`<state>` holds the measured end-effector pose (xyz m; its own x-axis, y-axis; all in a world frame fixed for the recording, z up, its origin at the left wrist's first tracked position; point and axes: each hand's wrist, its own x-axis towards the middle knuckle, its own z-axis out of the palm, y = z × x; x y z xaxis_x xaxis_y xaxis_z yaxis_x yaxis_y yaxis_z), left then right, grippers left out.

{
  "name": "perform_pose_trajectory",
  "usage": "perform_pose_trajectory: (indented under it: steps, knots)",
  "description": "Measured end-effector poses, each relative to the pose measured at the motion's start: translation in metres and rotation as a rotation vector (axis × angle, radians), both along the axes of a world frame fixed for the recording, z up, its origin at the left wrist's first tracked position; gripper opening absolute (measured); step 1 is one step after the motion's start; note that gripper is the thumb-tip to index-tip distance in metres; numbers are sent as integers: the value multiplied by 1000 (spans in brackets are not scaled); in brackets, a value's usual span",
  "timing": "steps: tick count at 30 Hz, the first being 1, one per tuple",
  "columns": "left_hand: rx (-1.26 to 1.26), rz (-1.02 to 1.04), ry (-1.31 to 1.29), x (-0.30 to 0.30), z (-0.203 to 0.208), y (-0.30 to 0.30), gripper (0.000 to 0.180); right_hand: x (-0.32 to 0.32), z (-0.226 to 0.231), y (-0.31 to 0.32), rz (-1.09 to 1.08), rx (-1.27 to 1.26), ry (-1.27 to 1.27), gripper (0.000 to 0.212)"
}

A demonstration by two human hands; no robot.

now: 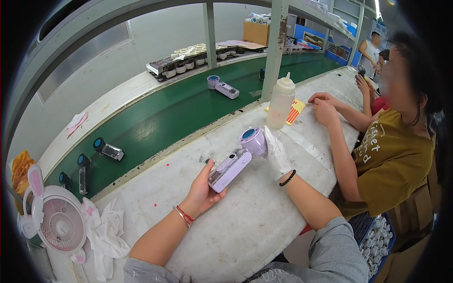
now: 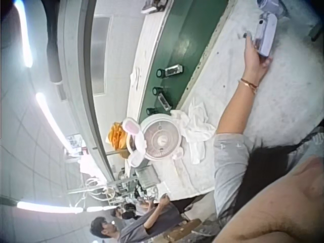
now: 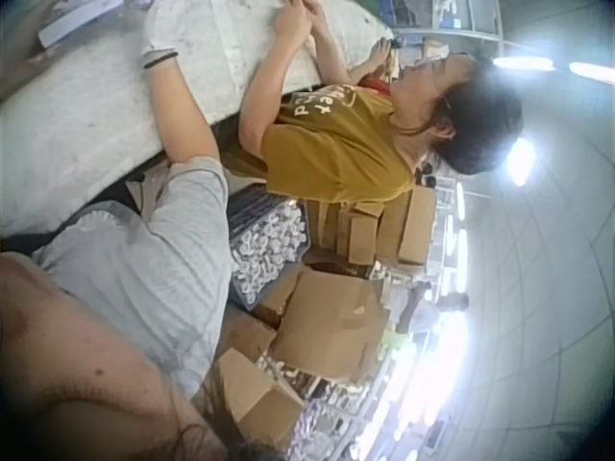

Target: The person tests handheld fans by turning them on, checking their function by hand, and placing them onto the conveyor belt.

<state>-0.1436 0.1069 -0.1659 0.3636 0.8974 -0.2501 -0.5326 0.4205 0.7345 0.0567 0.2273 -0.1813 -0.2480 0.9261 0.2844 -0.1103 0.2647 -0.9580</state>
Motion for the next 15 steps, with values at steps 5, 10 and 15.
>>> perform_pose_trajectory:
  steps: [5,10,15]
  knots:
    - [-14,23,-22,-4,-2,1,61,-9,15,-10,55,-104,54,49]
    - [-59,132,262,13,7,-2,70,-34,21,-32,-88,59,155,70]
    - [391,226,582,30,8,-17,45,-37,31,-42,116,-11,225,73]
